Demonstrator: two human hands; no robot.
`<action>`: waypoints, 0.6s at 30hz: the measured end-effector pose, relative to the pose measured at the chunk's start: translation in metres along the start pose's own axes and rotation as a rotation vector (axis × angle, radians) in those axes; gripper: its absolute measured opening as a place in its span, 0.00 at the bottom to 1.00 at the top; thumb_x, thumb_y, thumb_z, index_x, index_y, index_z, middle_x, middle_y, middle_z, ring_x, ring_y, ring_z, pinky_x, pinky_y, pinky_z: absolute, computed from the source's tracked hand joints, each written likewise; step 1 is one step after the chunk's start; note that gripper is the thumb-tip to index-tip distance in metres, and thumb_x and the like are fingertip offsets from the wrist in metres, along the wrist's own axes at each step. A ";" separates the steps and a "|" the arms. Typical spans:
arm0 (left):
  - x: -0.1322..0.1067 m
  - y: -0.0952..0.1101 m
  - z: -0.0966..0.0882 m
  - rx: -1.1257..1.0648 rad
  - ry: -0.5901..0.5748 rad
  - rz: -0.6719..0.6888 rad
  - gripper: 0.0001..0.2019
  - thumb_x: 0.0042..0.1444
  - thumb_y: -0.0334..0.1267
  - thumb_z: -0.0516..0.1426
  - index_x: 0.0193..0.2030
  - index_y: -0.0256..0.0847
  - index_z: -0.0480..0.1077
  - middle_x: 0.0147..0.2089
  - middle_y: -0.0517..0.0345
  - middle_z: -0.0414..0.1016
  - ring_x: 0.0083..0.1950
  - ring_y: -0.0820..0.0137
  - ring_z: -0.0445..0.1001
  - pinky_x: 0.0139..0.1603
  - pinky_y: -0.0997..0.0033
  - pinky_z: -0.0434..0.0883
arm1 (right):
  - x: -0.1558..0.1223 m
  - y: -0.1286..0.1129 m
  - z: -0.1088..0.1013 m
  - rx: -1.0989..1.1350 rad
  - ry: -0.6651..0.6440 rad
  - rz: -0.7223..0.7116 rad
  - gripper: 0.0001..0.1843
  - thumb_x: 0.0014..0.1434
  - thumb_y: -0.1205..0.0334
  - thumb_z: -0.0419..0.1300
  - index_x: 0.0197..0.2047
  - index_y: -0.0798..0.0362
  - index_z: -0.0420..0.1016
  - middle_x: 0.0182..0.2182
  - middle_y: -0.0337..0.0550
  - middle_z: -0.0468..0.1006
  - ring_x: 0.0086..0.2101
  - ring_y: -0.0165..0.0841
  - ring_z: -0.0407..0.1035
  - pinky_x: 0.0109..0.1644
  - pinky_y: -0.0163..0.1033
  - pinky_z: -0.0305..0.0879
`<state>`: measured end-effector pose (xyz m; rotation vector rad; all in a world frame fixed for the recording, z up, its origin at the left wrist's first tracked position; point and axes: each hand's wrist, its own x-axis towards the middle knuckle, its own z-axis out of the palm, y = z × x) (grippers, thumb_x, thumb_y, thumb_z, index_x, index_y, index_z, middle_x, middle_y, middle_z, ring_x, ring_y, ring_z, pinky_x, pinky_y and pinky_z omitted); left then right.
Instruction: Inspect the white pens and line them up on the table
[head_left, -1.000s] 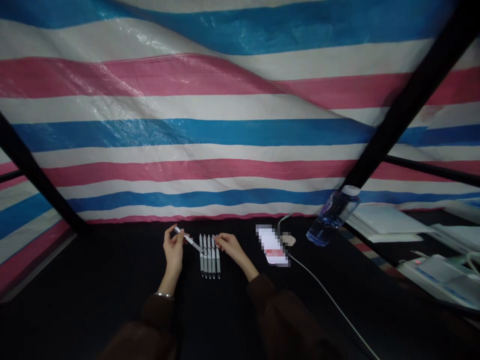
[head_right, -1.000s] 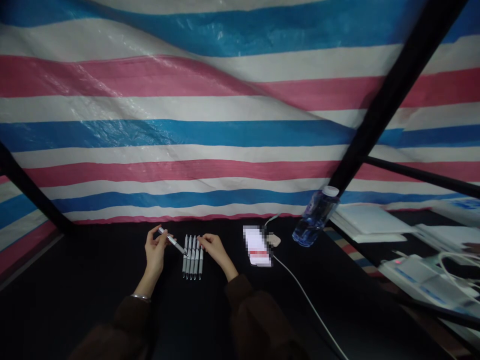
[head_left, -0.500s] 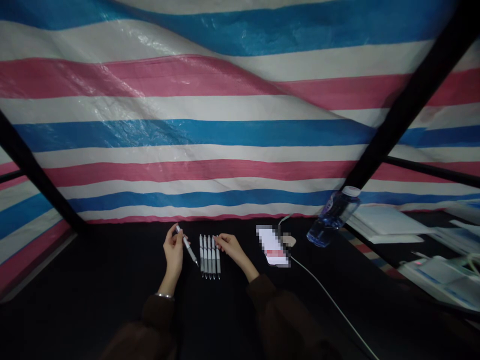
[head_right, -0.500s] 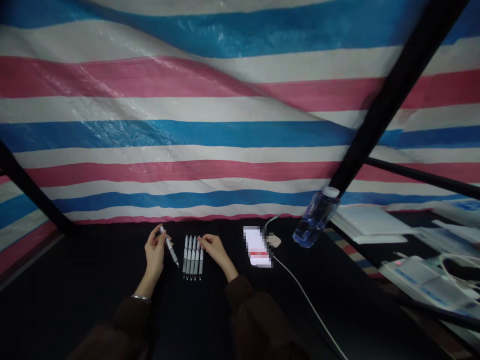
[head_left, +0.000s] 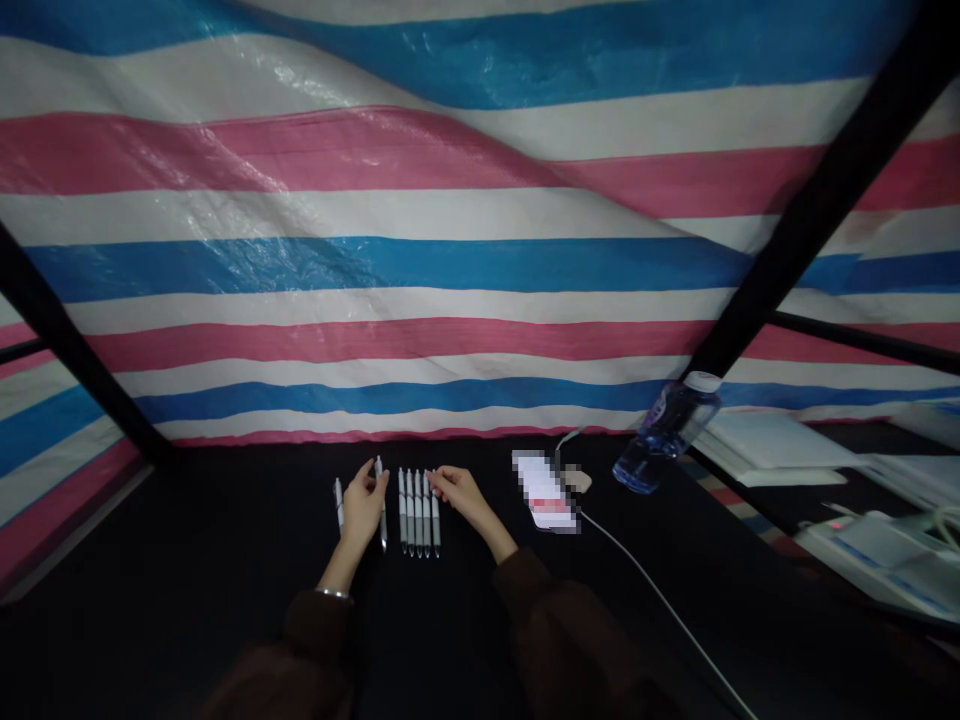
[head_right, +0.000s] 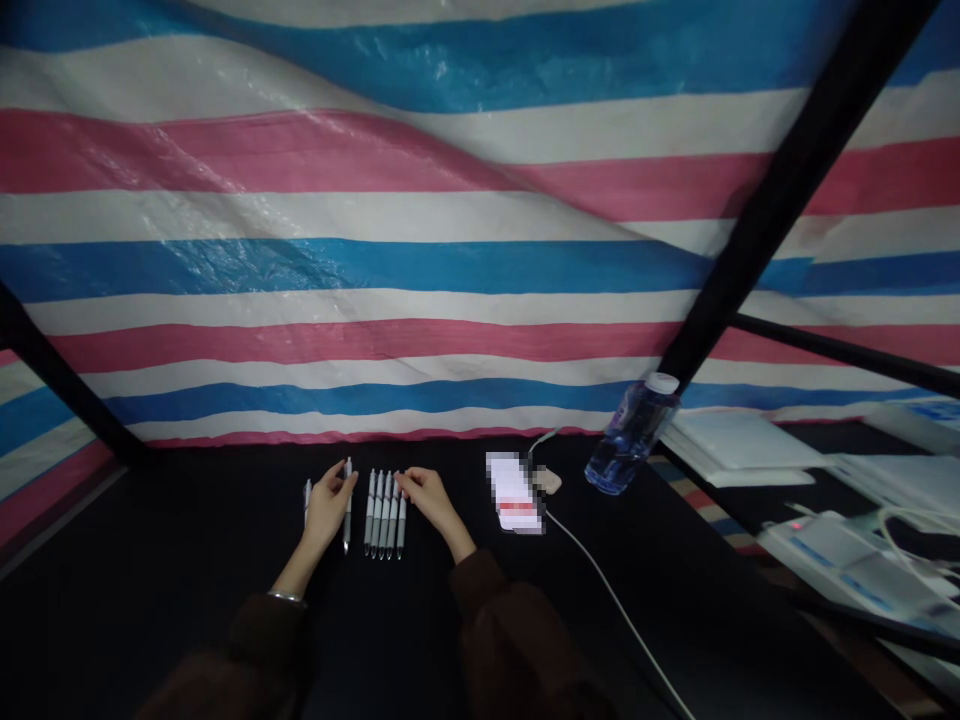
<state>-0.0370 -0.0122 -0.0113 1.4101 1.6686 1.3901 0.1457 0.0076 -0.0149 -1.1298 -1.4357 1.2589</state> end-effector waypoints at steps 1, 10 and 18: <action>0.000 -0.001 0.001 0.030 -0.020 0.008 0.29 0.47 0.48 0.57 0.52 0.29 0.67 0.18 0.65 0.63 0.20 0.74 0.61 0.24 0.74 0.59 | 0.000 0.001 0.000 -0.001 -0.001 -0.003 0.20 0.50 0.46 0.57 0.18 0.54 0.66 0.15 0.35 0.63 0.18 0.24 0.55 0.20 0.30 0.47; 0.001 -0.004 0.004 0.165 -0.096 0.046 0.27 0.46 0.43 0.56 0.51 0.29 0.66 0.24 0.62 0.69 0.23 0.73 0.66 0.28 0.73 0.64 | 0.002 0.003 -0.001 -0.006 -0.011 -0.015 0.20 0.50 0.47 0.57 0.19 0.54 0.66 0.15 0.35 0.63 0.17 0.24 0.55 0.20 0.31 0.47; 0.001 -0.007 0.003 0.214 -0.148 0.073 0.21 0.45 0.40 0.56 0.47 0.33 0.70 0.31 0.56 0.73 0.24 0.75 0.66 0.28 0.74 0.65 | 0.003 0.005 -0.001 -0.016 -0.009 -0.014 0.20 0.50 0.48 0.57 0.19 0.55 0.67 0.16 0.35 0.64 0.18 0.24 0.55 0.19 0.30 0.46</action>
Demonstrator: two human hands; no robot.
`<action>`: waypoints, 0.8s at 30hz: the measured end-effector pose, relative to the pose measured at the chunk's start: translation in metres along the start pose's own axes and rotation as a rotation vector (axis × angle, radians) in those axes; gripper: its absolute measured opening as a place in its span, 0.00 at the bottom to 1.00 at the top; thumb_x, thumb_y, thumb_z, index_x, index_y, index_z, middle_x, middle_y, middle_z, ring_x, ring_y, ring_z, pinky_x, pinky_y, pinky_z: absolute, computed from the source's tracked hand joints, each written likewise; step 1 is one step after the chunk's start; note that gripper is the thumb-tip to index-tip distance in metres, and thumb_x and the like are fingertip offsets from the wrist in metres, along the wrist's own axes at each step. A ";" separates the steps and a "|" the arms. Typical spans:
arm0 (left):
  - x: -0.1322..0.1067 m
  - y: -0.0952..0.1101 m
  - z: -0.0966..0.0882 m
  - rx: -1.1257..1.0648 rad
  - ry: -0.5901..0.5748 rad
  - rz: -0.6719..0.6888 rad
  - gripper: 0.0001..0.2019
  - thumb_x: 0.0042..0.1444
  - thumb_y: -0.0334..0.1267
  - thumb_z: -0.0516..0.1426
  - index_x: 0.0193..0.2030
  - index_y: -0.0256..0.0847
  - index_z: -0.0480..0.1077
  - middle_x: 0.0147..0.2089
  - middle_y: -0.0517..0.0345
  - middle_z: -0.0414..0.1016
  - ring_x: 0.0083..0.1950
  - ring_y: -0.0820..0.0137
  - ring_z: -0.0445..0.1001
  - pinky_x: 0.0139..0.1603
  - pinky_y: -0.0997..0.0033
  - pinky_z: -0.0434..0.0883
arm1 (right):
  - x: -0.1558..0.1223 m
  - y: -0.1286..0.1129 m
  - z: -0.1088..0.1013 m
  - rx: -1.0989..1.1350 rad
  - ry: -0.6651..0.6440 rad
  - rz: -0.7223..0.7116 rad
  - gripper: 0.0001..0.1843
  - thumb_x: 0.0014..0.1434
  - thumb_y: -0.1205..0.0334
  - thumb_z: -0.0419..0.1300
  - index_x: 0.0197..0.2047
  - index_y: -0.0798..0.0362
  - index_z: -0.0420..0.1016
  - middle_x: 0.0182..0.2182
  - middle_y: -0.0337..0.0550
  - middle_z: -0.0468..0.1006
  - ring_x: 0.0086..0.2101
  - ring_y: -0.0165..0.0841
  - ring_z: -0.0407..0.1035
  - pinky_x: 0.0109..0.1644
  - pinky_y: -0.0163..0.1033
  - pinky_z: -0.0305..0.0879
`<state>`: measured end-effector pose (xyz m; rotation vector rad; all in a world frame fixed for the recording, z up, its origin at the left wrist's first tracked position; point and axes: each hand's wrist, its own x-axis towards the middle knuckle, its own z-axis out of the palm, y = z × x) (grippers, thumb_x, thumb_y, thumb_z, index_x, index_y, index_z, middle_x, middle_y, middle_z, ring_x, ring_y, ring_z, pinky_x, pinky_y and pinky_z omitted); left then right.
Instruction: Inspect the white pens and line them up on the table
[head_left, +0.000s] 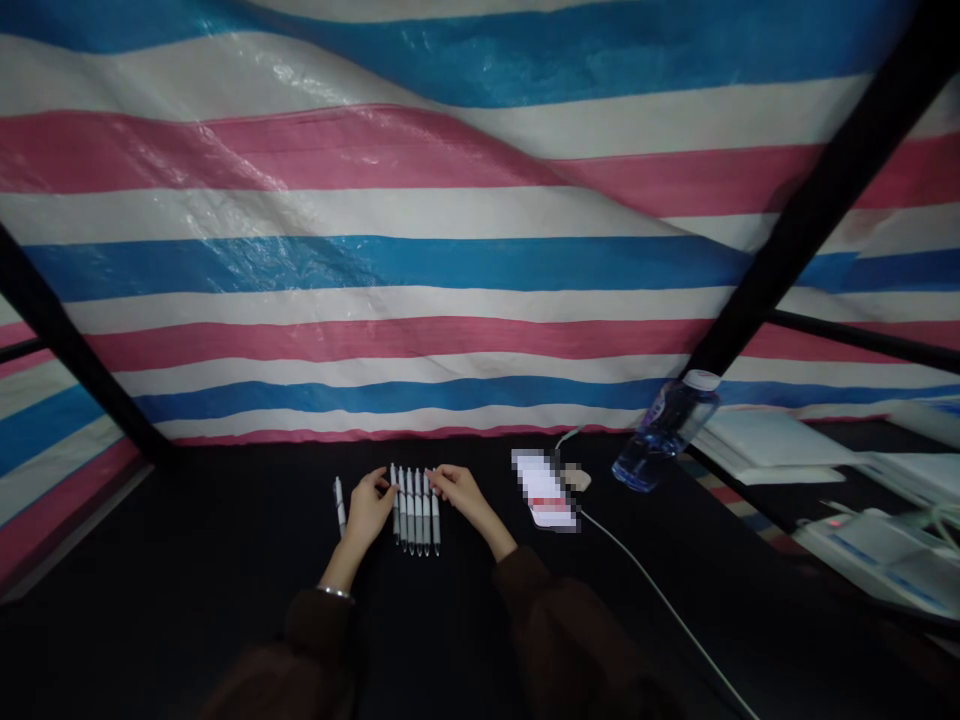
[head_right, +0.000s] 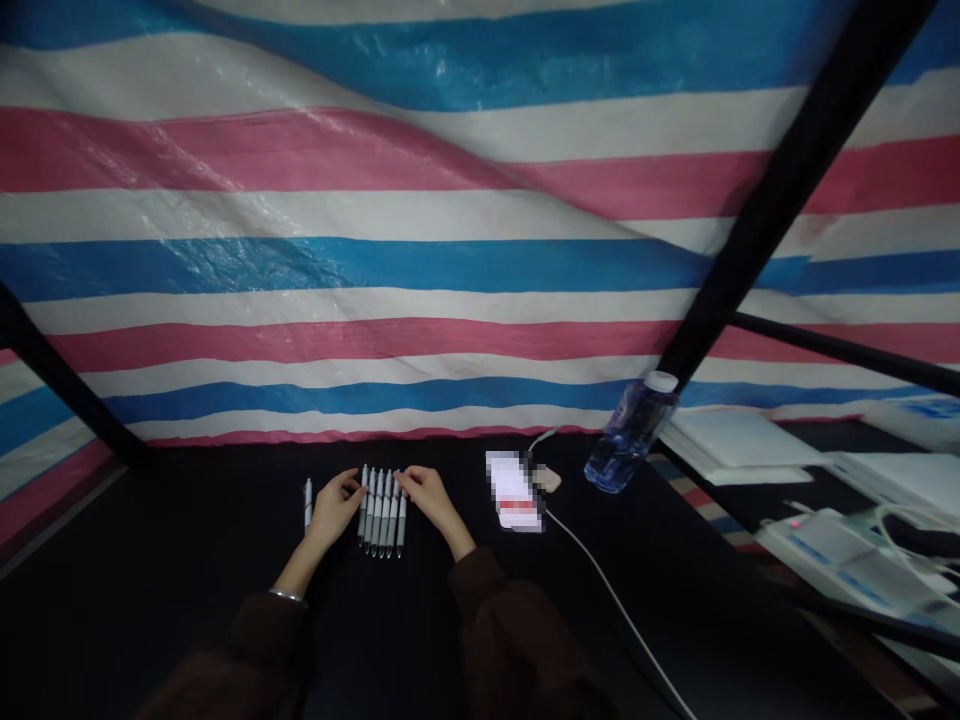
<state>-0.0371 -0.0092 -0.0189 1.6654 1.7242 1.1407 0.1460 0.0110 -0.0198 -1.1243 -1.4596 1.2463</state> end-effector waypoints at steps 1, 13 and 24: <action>0.000 -0.001 0.000 0.011 0.000 0.015 0.20 0.46 0.39 0.56 0.46 0.33 0.70 0.31 0.56 0.72 0.24 0.75 0.66 0.28 0.74 0.65 | 0.000 0.001 0.000 -0.001 0.000 -0.002 0.20 0.50 0.48 0.57 0.19 0.55 0.67 0.16 0.35 0.64 0.18 0.24 0.55 0.19 0.30 0.46; -0.001 0.006 -0.004 0.081 -0.081 0.039 0.17 0.45 0.33 0.54 0.44 0.33 0.72 0.29 0.60 0.68 0.25 0.77 0.64 0.29 0.76 0.64 | 0.001 0.002 0.001 0.000 0.003 -0.004 0.19 0.50 0.47 0.57 0.19 0.54 0.66 0.16 0.35 0.63 0.18 0.24 0.55 0.20 0.31 0.46; -0.006 0.018 -0.008 0.203 -0.069 0.080 0.12 0.46 0.33 0.54 0.40 0.36 0.70 0.29 0.60 0.68 0.29 0.74 0.67 0.30 0.75 0.64 | 0.000 -0.001 0.001 0.009 0.021 -0.018 0.18 0.49 0.48 0.57 0.19 0.54 0.64 0.16 0.34 0.62 0.18 0.24 0.54 0.20 0.30 0.46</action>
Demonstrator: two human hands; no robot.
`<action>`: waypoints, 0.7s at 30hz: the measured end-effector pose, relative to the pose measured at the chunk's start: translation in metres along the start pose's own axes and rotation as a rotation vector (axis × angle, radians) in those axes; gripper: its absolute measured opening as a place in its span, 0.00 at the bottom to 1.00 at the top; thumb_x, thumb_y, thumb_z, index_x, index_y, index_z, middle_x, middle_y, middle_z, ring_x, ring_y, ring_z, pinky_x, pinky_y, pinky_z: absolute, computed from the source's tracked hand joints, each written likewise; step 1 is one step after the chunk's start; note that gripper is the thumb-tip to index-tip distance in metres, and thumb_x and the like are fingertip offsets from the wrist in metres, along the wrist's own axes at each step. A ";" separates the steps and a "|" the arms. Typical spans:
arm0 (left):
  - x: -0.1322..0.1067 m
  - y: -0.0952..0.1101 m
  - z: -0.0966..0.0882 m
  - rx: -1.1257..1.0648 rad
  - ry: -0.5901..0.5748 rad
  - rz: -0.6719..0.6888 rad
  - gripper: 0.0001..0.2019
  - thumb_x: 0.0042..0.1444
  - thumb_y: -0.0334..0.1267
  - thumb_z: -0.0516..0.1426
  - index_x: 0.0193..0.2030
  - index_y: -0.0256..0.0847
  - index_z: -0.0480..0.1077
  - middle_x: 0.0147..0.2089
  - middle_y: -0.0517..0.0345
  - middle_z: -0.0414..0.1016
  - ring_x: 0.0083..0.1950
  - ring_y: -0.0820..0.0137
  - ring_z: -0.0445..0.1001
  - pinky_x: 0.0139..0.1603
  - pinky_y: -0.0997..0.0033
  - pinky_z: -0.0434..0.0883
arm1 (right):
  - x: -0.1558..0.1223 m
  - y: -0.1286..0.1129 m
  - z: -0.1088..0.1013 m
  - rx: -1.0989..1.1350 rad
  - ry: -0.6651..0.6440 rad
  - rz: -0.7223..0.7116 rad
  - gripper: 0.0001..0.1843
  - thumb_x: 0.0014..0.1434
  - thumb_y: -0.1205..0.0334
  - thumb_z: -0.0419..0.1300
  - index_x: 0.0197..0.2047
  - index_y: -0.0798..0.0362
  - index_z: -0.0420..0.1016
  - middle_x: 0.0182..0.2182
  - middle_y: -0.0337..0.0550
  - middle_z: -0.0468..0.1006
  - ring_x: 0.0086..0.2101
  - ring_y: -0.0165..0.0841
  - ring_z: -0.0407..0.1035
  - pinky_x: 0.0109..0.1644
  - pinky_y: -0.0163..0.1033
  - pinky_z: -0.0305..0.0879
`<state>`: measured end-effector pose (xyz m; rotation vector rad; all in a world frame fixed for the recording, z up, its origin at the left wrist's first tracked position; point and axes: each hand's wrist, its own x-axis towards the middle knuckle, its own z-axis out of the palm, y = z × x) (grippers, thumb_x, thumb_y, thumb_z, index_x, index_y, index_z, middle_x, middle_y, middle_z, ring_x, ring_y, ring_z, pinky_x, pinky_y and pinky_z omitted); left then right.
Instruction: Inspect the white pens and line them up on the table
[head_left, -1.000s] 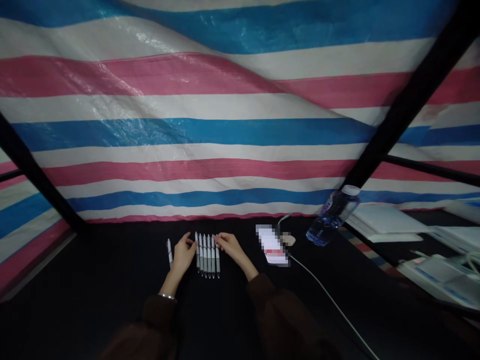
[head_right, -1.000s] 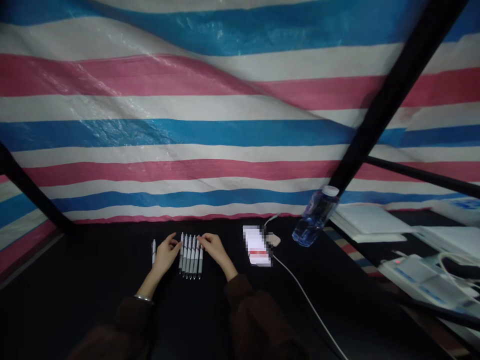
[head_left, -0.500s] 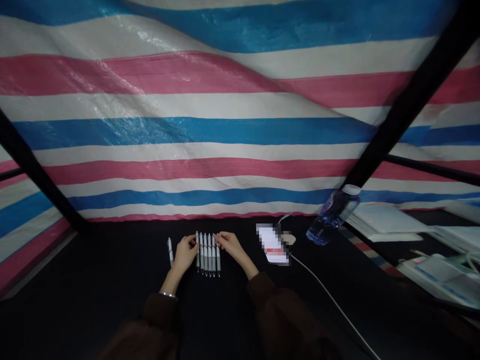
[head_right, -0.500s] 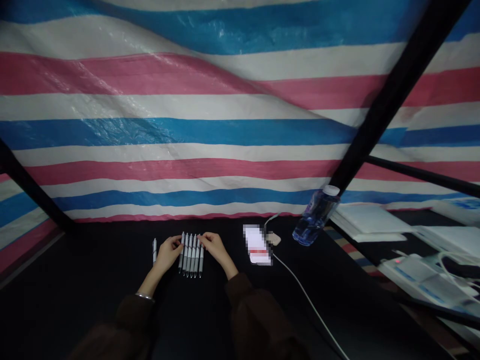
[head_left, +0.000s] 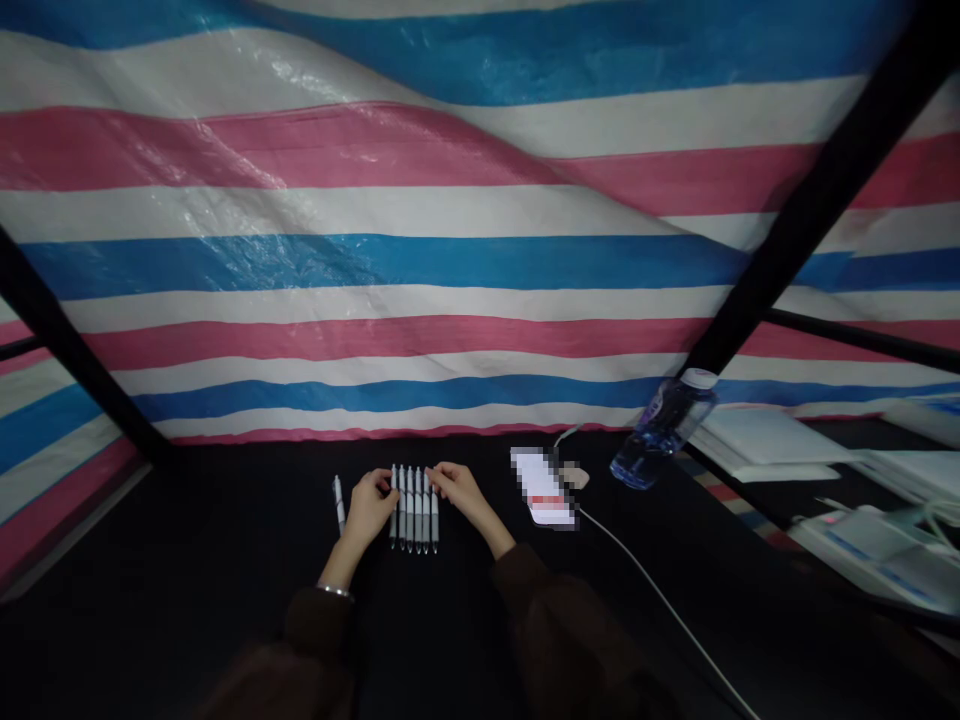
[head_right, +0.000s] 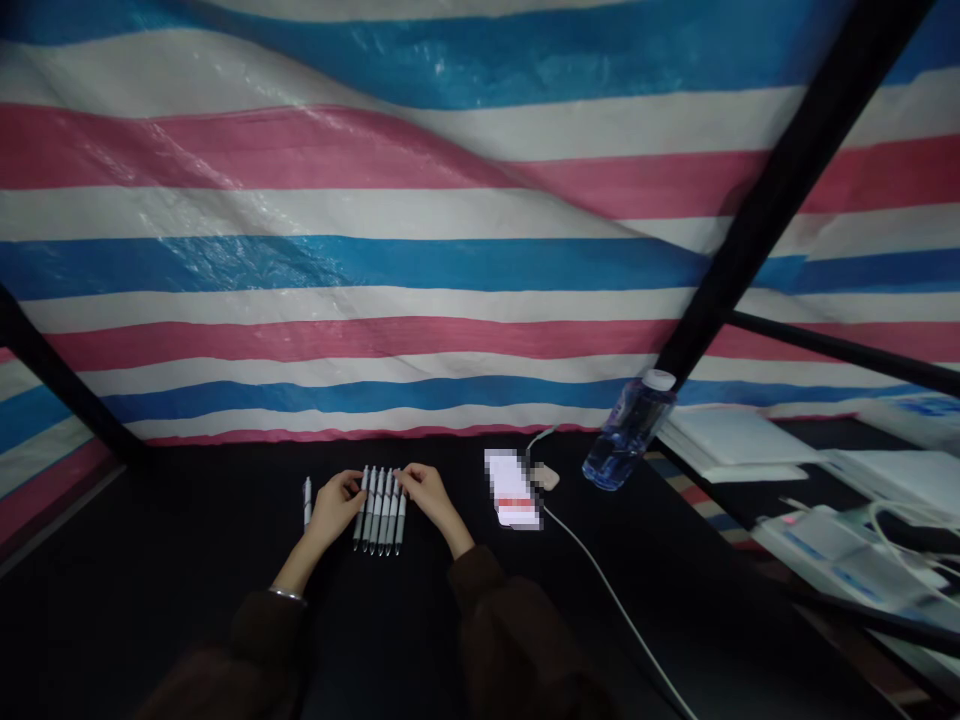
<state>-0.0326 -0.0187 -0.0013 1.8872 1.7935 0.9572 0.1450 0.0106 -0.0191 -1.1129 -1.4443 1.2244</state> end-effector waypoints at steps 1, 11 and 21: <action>-0.002 0.004 -0.004 0.048 0.024 -0.001 0.11 0.48 0.33 0.54 0.40 0.37 0.70 0.29 0.59 0.69 0.30 0.73 0.68 0.31 0.75 0.64 | 0.000 0.000 0.000 0.005 0.002 0.000 0.18 0.49 0.49 0.57 0.19 0.54 0.64 0.16 0.34 0.62 0.18 0.24 0.54 0.20 0.30 0.46; -0.013 0.016 -0.019 0.756 0.300 -0.288 0.16 0.54 0.35 0.48 0.47 0.30 0.64 0.41 0.39 0.67 0.43 0.54 0.68 0.37 0.60 0.64 | -0.001 -0.002 0.000 -0.004 0.012 -0.001 0.18 0.49 0.48 0.57 0.20 0.54 0.65 0.16 0.33 0.61 0.17 0.24 0.54 0.19 0.30 0.47; -0.007 0.004 -0.014 0.488 0.208 -0.319 0.18 0.57 0.29 0.42 0.54 0.33 0.58 0.39 0.41 0.72 0.39 0.60 0.74 0.34 0.67 0.65 | 0.000 0.000 0.001 0.013 0.005 0.004 0.18 0.49 0.48 0.57 0.20 0.54 0.64 0.16 0.34 0.63 0.17 0.24 0.54 0.21 0.31 0.49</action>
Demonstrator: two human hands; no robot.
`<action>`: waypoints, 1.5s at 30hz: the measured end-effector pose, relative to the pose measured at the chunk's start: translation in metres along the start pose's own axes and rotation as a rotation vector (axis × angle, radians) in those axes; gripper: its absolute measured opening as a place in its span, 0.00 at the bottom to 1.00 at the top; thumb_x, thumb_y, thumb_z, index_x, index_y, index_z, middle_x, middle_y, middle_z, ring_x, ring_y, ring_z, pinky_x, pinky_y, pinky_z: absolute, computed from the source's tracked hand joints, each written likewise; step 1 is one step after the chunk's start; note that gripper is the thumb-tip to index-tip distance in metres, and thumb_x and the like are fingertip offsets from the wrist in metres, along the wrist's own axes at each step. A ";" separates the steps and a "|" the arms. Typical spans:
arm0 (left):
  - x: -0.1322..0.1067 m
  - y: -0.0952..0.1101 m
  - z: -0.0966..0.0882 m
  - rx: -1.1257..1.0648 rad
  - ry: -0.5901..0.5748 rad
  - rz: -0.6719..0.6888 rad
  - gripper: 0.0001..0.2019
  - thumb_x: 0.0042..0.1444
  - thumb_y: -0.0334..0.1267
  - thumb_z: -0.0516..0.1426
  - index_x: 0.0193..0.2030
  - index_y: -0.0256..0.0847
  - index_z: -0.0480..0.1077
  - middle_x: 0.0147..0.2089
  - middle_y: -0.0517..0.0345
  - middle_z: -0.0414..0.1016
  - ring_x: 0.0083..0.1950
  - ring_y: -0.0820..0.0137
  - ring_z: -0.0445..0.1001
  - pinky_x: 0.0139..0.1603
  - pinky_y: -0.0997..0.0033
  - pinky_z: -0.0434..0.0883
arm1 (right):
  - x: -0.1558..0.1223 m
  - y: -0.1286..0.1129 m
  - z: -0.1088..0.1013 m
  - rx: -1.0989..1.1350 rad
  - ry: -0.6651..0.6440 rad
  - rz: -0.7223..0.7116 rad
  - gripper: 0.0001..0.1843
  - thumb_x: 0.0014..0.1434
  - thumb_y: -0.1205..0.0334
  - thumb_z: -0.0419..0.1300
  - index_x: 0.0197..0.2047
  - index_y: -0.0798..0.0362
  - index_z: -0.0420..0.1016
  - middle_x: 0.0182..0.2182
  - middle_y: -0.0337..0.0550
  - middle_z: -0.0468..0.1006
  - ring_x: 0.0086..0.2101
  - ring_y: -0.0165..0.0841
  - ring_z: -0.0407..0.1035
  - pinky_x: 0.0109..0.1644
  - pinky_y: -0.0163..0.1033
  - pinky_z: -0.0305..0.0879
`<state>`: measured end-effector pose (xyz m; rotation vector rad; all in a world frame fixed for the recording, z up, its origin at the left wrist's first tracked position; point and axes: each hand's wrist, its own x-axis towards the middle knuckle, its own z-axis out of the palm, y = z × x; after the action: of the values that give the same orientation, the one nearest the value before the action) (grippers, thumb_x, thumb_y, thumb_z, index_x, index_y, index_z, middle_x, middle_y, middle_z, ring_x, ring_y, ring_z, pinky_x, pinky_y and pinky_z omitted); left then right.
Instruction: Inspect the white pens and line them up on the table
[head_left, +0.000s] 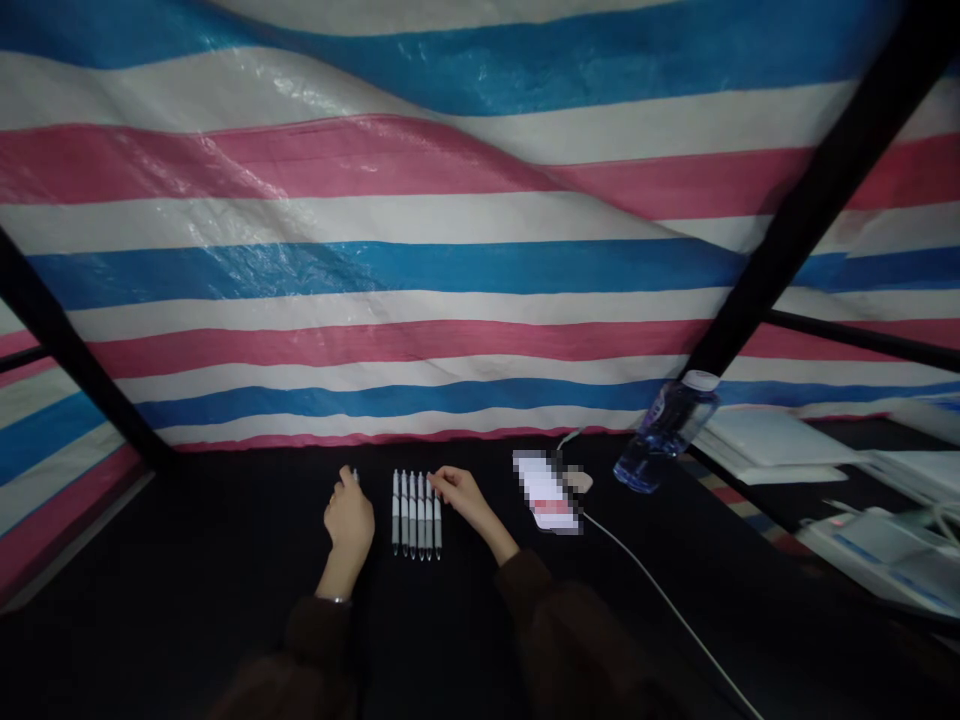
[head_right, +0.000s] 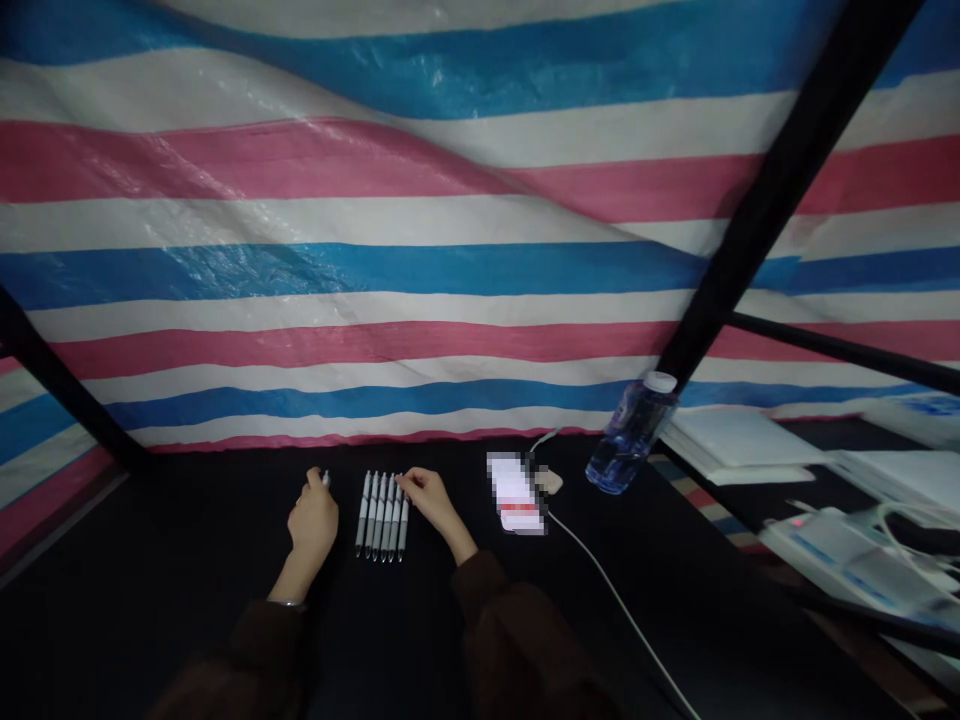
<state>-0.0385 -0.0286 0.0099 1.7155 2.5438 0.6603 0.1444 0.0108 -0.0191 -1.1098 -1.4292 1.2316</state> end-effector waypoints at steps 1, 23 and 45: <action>0.001 0.000 0.000 -0.097 -0.008 -0.008 0.18 0.58 0.30 0.43 0.55 0.34 0.56 0.40 0.42 0.72 0.38 0.61 0.74 0.34 0.67 0.65 | 0.000 0.000 0.000 0.001 0.002 -0.001 0.18 0.49 0.48 0.58 0.20 0.54 0.64 0.16 0.33 0.63 0.17 0.24 0.54 0.21 0.31 0.49; 0.012 0.000 0.013 -1.453 -0.007 -0.156 0.21 0.43 0.43 0.55 0.44 0.35 0.68 0.34 0.57 0.67 0.30 0.72 0.72 0.24 0.74 0.70 | 0.007 0.009 0.001 0.040 0.016 0.009 0.25 0.50 0.40 0.54 0.19 0.55 0.66 0.14 0.35 0.63 0.15 0.23 0.53 0.19 0.31 0.49; -0.004 0.006 0.007 -0.865 0.059 0.339 0.14 0.54 0.41 0.52 0.44 0.40 0.72 0.39 0.53 0.73 0.39 0.69 0.73 0.40 0.69 0.71 | 0.002 -0.001 0.003 0.064 0.045 0.066 0.29 0.48 0.36 0.54 0.17 0.56 0.70 0.13 0.37 0.64 0.15 0.24 0.54 0.17 0.31 0.46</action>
<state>-0.0303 -0.0283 0.0048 1.7437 1.5528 1.5385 0.1407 0.0118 -0.0183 -1.1420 -1.3200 1.2822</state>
